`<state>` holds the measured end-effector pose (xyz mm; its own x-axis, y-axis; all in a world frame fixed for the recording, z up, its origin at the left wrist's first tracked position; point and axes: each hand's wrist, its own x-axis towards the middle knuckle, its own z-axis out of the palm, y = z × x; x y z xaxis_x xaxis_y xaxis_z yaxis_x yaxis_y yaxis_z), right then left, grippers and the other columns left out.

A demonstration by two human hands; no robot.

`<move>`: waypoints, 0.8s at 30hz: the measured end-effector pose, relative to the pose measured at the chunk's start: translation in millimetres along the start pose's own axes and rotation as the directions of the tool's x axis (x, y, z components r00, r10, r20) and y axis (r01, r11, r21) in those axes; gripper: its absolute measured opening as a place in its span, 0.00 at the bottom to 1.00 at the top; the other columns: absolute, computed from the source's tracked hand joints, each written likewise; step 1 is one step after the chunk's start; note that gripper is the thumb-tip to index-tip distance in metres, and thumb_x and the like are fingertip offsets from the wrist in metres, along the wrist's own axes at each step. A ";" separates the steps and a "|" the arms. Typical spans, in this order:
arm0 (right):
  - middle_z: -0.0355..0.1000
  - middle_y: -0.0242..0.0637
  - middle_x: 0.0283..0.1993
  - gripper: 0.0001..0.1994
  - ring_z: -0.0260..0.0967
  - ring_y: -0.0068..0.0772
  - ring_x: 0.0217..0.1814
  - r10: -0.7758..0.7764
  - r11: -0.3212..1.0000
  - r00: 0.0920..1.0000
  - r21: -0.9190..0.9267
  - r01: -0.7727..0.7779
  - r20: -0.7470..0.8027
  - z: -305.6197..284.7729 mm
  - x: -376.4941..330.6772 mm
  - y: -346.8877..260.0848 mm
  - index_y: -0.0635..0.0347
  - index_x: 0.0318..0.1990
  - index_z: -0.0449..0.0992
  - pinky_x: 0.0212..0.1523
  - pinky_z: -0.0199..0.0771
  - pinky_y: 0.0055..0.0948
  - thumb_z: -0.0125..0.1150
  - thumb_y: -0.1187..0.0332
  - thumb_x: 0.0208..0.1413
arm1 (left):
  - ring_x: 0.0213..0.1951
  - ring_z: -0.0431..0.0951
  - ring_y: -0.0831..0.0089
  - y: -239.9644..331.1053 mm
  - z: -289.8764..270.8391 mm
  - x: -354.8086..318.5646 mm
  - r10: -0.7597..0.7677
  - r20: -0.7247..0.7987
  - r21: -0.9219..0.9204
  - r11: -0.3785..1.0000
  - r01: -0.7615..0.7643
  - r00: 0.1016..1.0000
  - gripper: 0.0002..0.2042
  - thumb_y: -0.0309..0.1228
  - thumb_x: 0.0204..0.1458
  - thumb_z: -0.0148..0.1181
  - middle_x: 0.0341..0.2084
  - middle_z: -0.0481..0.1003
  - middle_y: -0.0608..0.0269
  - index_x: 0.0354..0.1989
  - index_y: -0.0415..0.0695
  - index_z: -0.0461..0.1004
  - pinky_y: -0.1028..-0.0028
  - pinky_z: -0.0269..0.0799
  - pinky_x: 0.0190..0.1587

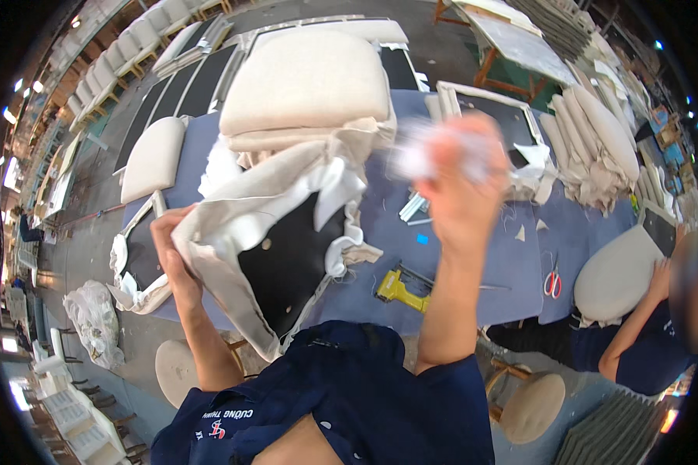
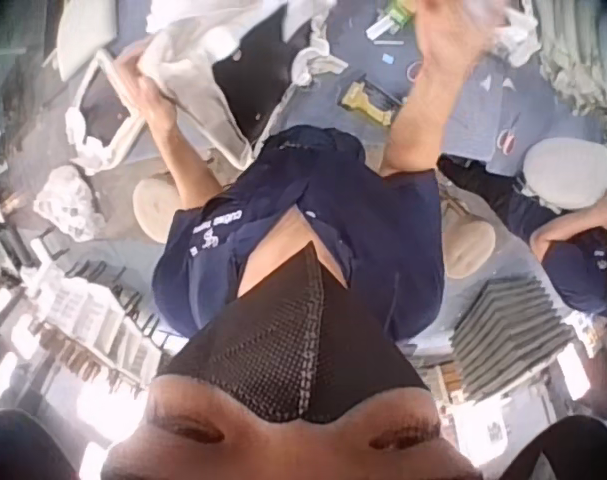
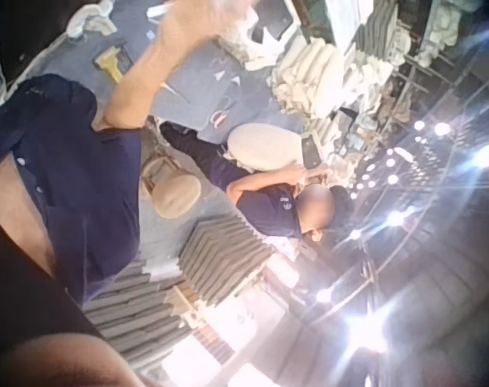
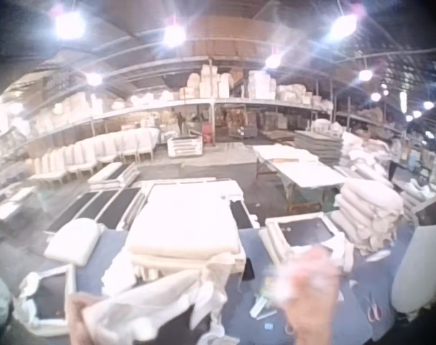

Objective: The person stuffs white filling into a beige cushion cover and hand-sews the opening closed. They repeatedly insert filling, adjust the fabric, and stitch the seam to secure the cushion.

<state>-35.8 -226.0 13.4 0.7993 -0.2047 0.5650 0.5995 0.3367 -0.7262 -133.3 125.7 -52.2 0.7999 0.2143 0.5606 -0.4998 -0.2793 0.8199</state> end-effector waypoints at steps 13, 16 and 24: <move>0.79 0.30 0.33 0.14 0.71 0.15 0.34 0.456 0.886 0.564 -0.292 -0.360 0.688 175.3 15.0 148.2 0.66 0.39 0.83 0.34 0.71 0.21 0.74 0.62 0.58 | 0.38 0.83 0.70 -10.5 24.3 74.0 -0.443 0.122 -0.489 0.752 0.442 0.888 0.13 0.30 0.62 0.64 0.37 0.80 0.53 0.50 0.39 0.72 0.74 0.80 0.41; 0.77 0.27 0.33 0.12 0.67 0.14 0.30 0.361 0.918 0.718 -0.091 -0.386 0.595 179.3 2.9 153.6 0.64 0.38 0.83 0.30 0.68 0.20 0.72 0.62 0.59 | 0.36 0.83 0.70 -22.6 16.9 68.8 -0.458 0.018 -0.536 0.746 0.396 0.889 0.09 0.27 0.60 0.65 0.36 0.80 0.54 0.46 0.40 0.74 0.71 0.81 0.39; 0.71 0.20 0.31 0.14 0.58 0.09 0.29 0.473 0.881 0.459 -0.386 -0.274 0.752 155.9 7.0 134.9 0.62 0.46 0.80 0.27 0.58 0.15 0.73 0.66 0.57 | 0.42 0.78 0.79 -25.4 44.0 79.6 -0.225 -0.143 -0.552 0.826 0.111 0.964 0.06 0.24 0.65 0.58 0.40 0.79 0.59 0.46 0.39 0.70 0.76 0.76 0.43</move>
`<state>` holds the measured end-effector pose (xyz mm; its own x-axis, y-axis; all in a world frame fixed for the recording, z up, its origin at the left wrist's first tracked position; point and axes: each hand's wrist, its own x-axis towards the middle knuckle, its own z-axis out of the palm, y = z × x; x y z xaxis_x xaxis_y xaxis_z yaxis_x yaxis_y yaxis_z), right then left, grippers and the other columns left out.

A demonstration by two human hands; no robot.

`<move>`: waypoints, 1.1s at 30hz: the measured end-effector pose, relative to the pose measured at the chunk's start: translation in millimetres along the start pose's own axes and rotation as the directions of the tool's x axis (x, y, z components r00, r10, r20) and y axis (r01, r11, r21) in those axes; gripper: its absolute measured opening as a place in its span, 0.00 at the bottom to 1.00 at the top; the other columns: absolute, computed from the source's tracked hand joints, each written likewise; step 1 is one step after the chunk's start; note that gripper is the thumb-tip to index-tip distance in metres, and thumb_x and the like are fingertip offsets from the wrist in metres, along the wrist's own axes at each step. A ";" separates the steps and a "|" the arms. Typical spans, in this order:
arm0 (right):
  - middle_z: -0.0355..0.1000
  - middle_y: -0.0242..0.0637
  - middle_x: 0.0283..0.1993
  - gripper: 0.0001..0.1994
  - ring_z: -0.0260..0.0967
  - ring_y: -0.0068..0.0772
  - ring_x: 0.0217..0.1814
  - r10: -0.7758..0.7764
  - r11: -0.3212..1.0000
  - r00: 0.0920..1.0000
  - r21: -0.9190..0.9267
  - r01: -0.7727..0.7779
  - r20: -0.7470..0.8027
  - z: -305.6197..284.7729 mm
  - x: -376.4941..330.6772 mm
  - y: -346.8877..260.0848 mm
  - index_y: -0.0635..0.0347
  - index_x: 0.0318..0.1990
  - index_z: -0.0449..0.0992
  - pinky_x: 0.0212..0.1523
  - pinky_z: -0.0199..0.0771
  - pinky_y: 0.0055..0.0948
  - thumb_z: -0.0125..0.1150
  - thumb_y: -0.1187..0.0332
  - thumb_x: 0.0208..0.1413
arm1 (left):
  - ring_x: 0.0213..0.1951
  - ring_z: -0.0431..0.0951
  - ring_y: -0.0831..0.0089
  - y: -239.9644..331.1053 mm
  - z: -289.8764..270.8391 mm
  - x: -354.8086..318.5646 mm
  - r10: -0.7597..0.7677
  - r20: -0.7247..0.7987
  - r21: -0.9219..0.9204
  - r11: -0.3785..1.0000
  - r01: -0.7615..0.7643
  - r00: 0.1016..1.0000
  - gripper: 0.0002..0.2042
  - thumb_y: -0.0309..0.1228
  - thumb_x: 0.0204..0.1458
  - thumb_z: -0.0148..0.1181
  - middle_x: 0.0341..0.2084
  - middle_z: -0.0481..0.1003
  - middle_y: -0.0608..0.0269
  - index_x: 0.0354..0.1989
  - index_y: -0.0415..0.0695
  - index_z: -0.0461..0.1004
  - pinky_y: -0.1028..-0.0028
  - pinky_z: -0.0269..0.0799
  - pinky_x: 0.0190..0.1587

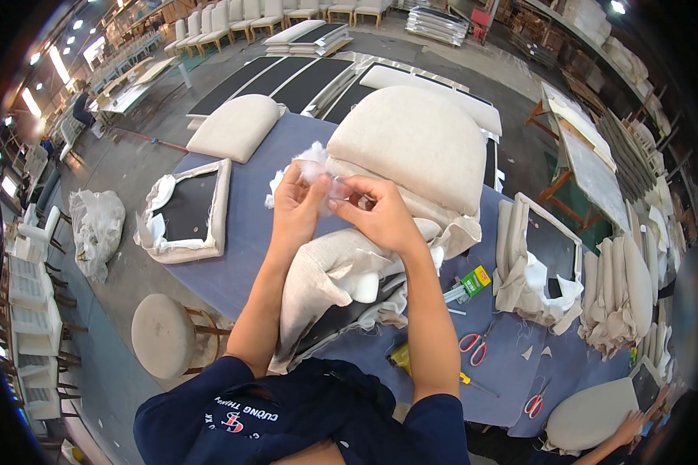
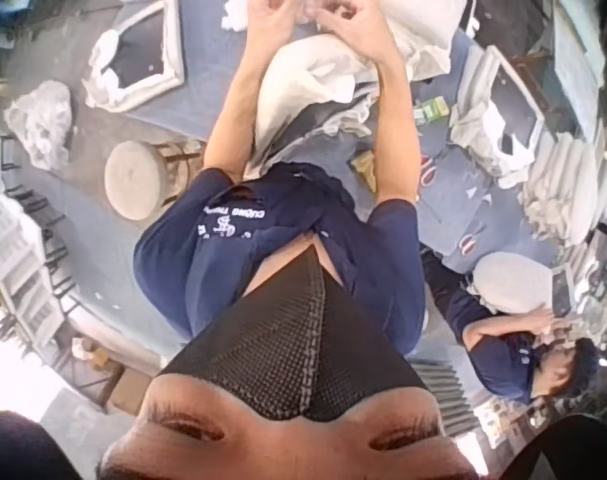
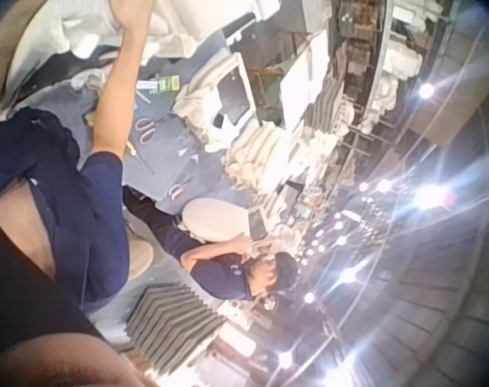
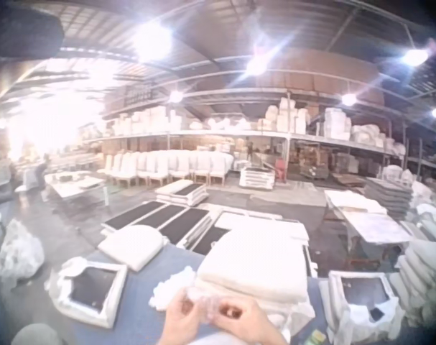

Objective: The person stuffs white filling into a beige cushion cover and hand-sews the opening closed. They repeatedly insert filling, adjust the fabric, and stitch the seam to secure the cushion.

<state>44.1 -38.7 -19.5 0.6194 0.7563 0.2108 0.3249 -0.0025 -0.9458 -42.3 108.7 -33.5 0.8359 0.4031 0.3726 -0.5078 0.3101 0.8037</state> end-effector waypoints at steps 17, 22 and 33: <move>0.76 0.26 0.32 0.06 0.69 0.13 0.34 -0.072 0.974 0.976 0.197 0.114 -0.206 -14.6 -12.3 11.3 0.63 0.38 0.81 0.35 0.69 0.19 0.68 0.70 0.62 | 0.30 0.77 0.71 18.3 14.8 -7.0 -0.112 0.234 0.657 0.750 -0.073 0.966 0.29 0.24 0.61 0.59 0.31 0.82 0.49 0.71 0.41 0.61 0.69 0.73 0.40; 0.75 0.26 0.30 0.06 0.67 0.14 0.30 0.019 0.964 0.939 0.255 0.074 -0.342 -3.9 -12.9 8.4 0.63 0.37 0.81 0.30 0.67 0.19 0.66 0.69 0.64 | 0.25 0.77 0.65 23.9 14.0 -9.8 -0.156 0.233 0.717 0.695 -0.061 0.960 0.26 0.22 0.62 0.55 0.27 0.80 0.45 0.70 0.37 0.61 0.66 0.73 0.34; 0.73 0.37 0.24 0.12 0.66 0.24 0.24 -0.079 0.952 0.927 -0.304 -0.039 -0.367 -10.9 -15.0 7.1 0.68 0.37 0.81 0.28 0.67 0.30 0.68 0.65 0.58 | 0.31 0.71 0.79 9.2 16.6 -26.6 0.267 -0.096 0.434 0.878 -0.201 0.959 0.17 0.13 0.57 0.40 0.32 0.74 0.63 0.47 0.37 0.76 0.75 0.68 0.35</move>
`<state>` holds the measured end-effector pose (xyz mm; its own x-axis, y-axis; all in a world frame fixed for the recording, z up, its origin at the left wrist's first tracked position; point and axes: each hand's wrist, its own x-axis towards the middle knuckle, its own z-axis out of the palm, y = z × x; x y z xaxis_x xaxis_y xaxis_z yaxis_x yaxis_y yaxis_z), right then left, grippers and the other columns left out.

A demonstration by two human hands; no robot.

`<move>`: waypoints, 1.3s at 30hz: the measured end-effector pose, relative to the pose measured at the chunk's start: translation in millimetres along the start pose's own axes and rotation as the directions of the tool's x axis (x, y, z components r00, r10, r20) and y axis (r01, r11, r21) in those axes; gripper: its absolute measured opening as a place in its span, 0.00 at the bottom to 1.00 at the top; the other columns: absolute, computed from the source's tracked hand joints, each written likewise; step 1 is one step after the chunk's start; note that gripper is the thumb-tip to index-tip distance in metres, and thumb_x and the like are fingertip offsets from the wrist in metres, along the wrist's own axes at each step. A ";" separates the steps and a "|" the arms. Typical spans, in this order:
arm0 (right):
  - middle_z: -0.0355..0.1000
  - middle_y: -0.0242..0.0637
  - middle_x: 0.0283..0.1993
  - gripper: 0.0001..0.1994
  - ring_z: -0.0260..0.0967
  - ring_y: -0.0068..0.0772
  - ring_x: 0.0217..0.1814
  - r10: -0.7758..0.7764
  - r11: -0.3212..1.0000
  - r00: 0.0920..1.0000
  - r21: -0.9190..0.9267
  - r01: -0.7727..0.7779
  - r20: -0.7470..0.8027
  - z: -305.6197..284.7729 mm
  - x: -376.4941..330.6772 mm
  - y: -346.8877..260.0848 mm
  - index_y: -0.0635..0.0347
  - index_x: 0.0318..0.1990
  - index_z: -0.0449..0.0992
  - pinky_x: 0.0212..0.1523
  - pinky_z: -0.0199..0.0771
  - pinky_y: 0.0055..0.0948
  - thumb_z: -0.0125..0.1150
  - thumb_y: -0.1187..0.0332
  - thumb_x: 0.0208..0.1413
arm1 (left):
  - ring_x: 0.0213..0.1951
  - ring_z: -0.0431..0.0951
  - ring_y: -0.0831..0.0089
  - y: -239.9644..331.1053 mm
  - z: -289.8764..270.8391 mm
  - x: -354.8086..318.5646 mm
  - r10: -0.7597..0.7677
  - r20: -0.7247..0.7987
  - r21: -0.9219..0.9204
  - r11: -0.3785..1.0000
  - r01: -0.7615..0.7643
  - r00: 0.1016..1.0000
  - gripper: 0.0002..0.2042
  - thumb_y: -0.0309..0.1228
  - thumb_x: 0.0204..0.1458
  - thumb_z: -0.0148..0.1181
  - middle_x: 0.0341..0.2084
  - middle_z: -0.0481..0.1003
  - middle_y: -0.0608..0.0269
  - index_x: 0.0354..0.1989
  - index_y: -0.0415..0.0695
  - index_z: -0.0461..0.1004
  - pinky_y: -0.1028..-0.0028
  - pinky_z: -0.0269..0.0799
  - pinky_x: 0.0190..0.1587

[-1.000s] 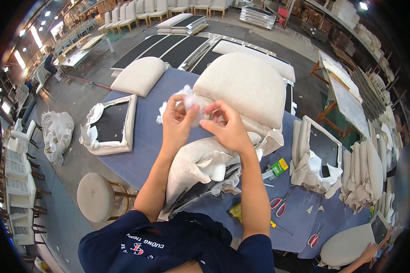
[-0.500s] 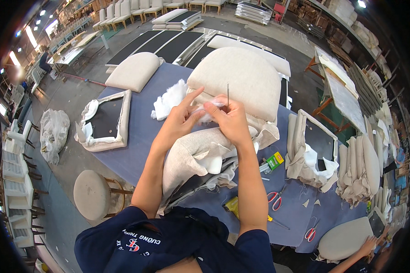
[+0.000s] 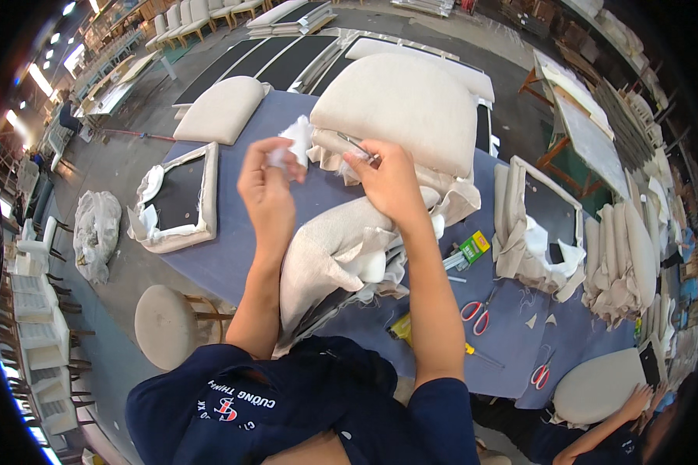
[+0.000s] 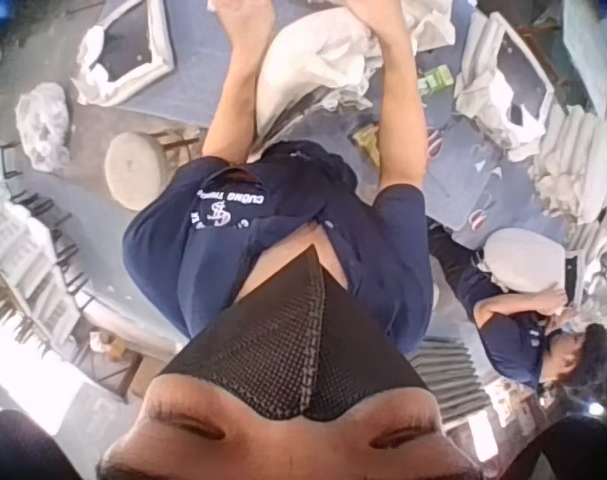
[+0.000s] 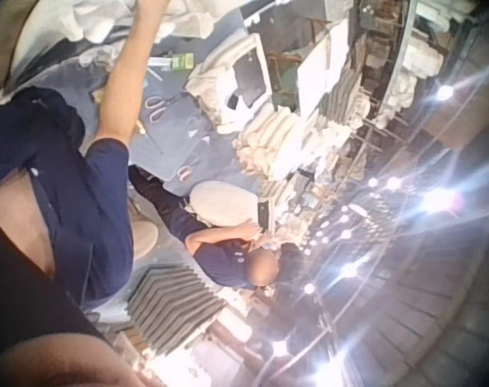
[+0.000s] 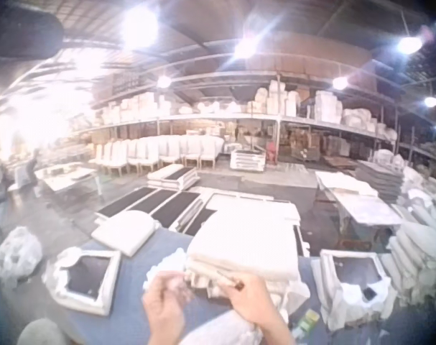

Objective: The person stuffs white filling into a beige cushion cover and hand-sews the opening closed. They repeatedly insert filling, adjust the fabric, and stitch the seam to secure the cushion.

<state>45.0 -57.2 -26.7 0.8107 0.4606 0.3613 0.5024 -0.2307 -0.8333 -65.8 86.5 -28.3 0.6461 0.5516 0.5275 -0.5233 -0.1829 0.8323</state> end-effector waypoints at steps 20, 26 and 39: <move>0.76 0.32 0.31 0.12 0.68 0.19 0.30 -0.062 0.934 0.924 0.305 0.188 -0.378 -6.5 -30.4 -21.0 0.64 0.40 0.79 0.30 0.69 0.24 0.76 0.71 0.51 | 0.60 0.71 0.59 30.4 -46.5 -77.8 0.117 0.318 0.148 0.974 -0.171 0.941 0.19 0.30 0.63 0.51 0.58 0.71 0.41 0.59 0.29 0.70 0.62 0.64 0.64; 0.74 0.27 0.34 0.13 0.65 0.14 0.31 -0.180 0.695 0.970 0.676 0.243 -0.163 -32.6 -117.9 -11.0 0.61 0.38 0.80 0.28 0.64 0.19 0.79 0.74 0.47 | 0.57 0.71 0.60 28.9 -41.9 -79.0 0.099 0.240 0.078 0.990 -0.121 0.966 0.14 0.30 0.63 0.48 0.56 0.70 0.38 0.52 0.33 0.64 0.60 0.64 0.63; 0.70 0.32 0.35 0.12 0.60 0.17 0.28 0.015 0.794 1.000 0.608 -0.019 0.011 -12.8 -142.3 -33.4 0.65 0.48 0.79 0.28 0.60 0.17 0.65 0.78 0.54 | 0.53 0.72 0.62 41.7 -27.6 -74.1 0.031 0.220 0.536 0.831 -0.147 0.975 0.43 0.33 0.34 0.84 0.53 0.66 0.49 0.53 0.38 0.56 0.65 0.70 0.57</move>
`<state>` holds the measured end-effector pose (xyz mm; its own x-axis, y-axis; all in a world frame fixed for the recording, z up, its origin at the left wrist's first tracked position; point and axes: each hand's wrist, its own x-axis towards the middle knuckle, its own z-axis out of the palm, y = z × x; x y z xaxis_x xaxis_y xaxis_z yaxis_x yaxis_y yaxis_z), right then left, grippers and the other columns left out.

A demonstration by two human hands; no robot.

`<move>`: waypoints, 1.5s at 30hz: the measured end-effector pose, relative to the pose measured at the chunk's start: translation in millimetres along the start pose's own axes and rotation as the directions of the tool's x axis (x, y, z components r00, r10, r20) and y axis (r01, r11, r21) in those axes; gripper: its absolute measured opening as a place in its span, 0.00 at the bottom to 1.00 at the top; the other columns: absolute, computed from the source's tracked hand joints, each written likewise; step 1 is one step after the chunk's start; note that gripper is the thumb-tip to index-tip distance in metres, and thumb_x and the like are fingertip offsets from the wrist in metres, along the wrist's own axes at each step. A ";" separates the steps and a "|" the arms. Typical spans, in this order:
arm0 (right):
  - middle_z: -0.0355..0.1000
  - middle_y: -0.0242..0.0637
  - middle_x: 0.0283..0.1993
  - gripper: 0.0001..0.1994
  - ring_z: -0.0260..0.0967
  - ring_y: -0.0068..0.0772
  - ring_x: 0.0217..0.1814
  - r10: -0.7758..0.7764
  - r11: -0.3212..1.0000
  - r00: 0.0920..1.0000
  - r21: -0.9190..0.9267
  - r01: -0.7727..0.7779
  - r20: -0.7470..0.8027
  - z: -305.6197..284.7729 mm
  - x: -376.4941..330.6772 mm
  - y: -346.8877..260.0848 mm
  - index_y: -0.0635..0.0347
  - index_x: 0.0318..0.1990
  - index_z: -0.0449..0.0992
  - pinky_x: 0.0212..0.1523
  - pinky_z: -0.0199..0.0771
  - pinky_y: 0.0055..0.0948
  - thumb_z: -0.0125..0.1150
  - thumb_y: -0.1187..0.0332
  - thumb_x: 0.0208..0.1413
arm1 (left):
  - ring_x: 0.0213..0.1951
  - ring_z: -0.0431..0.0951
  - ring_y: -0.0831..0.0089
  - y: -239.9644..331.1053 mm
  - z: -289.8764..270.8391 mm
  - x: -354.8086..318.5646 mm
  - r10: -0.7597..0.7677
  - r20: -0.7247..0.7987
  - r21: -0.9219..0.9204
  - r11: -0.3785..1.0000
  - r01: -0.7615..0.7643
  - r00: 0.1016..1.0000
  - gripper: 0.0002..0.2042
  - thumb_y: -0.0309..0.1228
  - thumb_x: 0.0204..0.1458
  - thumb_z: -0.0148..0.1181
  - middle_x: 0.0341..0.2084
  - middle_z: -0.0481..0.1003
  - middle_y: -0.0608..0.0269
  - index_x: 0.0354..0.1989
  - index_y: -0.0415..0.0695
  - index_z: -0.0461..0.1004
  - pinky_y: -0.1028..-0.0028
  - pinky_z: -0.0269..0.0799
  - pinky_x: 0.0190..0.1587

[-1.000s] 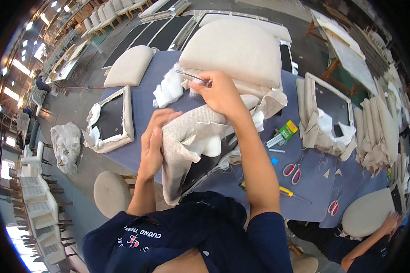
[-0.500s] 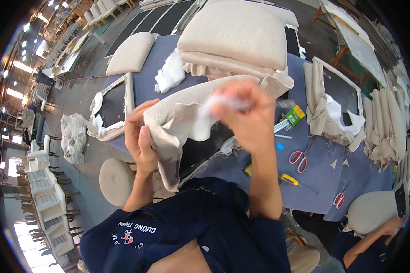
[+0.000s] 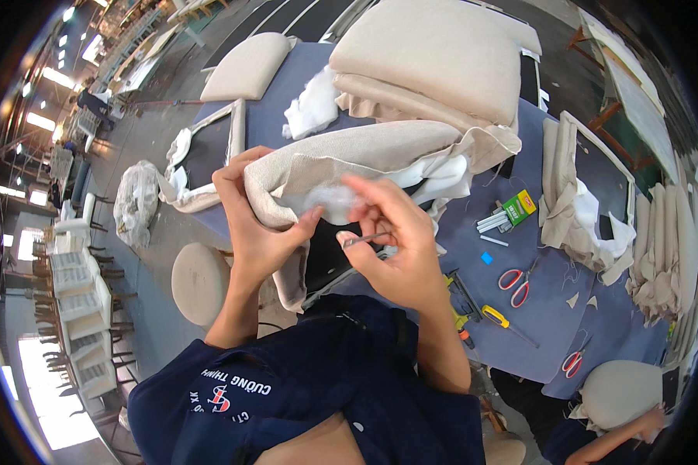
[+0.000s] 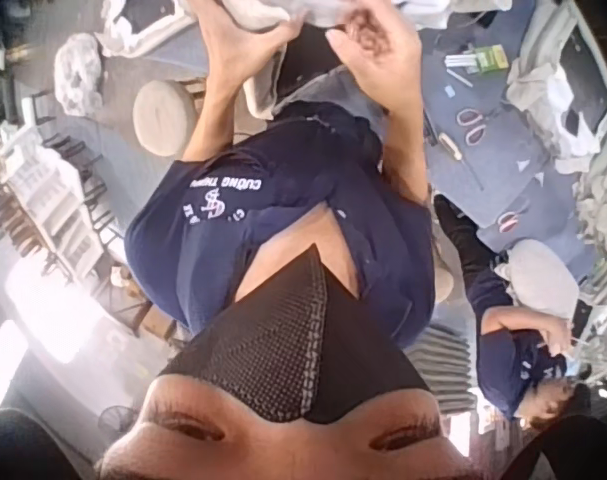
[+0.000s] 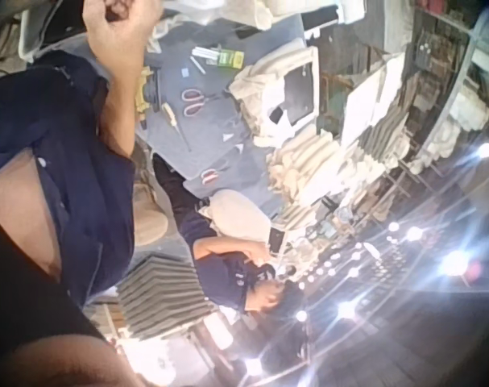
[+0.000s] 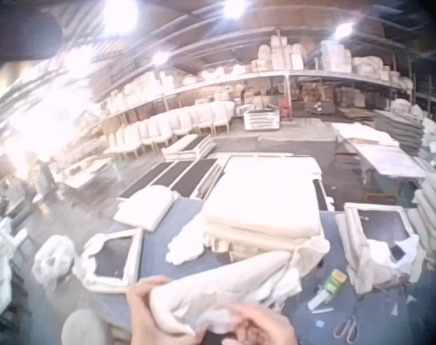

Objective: The person stuffs white filling into a beige cushion cover and hand-sews the opening closed. They repeatedly insert filling, adjust the fabric, and stitch the seam to secure the cushion.

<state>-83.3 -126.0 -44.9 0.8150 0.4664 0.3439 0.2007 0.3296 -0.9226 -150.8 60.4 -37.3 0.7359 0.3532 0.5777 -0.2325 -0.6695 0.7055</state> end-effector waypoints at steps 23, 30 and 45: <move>0.69 0.41 0.28 0.04 0.69 0.43 0.26 -0.093 0.663 0.992 -0.739 0.123 0.082 1.3 -31.5 -10.9 0.63 0.42 0.79 0.28 0.69 0.34 0.63 0.75 0.61 | 0.51 0.72 0.63 -8.9 -2.7 -1.7 -0.003 -0.060 0.026 1.000 0.005 0.998 0.42 0.30 0.33 0.84 0.51 0.67 0.50 0.54 0.36 0.59 0.67 0.70 0.55; 0.68 0.39 0.24 0.04 0.67 0.39 0.21 -0.107 0.670 0.990 -0.729 0.141 0.093 4.9 -30.8 -14.8 0.63 0.40 0.79 0.24 0.66 0.33 0.64 0.75 0.60 | 0.55 0.69 0.67 -11.1 -0.8 -6.1 -0.014 -0.046 -0.052 0.999 0.012 0.999 0.43 0.29 0.35 0.80 0.54 0.65 0.52 0.59 0.38 0.57 0.67 0.67 0.60; 0.71 0.36 0.23 0.04 0.62 0.22 0.19 -0.052 0.825 0.999 -0.564 0.046 0.005 8.5 -30.5 -15.9 0.68 0.39 0.80 0.22 0.61 0.24 0.62 0.75 0.62 | 0.56 0.70 0.65 -7.2 2.2 -14.4 0.031 -0.027 -0.092 0.995 -0.033 0.999 0.45 0.32 0.33 0.83 0.56 0.65 0.50 0.59 0.39 0.57 0.65 0.67 0.60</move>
<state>-116.0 -138.5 -39.2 0.8006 0.4532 0.3919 0.5091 -0.1695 -0.8439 -158.3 58.8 -51.6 0.7108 0.3503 0.6099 -0.3144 -0.6175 0.7210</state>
